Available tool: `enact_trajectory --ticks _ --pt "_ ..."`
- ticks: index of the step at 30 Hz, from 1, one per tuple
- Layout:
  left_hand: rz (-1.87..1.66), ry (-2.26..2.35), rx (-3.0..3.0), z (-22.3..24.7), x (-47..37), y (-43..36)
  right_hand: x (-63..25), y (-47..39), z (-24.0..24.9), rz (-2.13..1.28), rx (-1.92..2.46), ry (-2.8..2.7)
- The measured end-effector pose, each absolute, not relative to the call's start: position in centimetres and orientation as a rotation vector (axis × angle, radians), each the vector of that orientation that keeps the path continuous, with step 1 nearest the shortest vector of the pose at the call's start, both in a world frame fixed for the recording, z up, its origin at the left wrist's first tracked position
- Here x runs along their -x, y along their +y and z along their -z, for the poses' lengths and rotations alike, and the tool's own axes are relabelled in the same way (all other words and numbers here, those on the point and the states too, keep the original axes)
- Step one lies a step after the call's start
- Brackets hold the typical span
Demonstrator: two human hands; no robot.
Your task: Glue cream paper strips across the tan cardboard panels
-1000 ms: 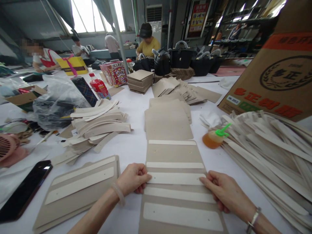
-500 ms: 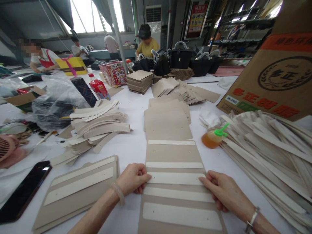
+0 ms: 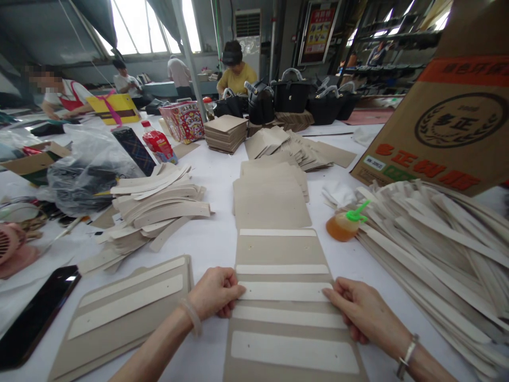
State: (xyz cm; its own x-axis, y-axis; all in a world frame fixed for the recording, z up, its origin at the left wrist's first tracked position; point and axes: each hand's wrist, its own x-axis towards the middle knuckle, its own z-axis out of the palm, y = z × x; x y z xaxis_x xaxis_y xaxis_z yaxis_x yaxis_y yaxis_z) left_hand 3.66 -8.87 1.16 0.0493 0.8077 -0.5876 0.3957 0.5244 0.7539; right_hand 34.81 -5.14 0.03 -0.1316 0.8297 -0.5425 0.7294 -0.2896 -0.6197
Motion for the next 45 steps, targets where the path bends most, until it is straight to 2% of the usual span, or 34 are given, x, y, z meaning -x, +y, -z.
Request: enact_trajectory --ticks 9,45 --pt "-0.329 1.555 -1.123 -0.7 -3.9 -8.7 -34.1 -5.0 -1.8 -1.381 1.978 -1.712" --pt "-0.320 1.605 -1.166 0.0 -4.2 -8.9 -34.7 -5.2 -1.4 -1.286 1.944 -1.789"
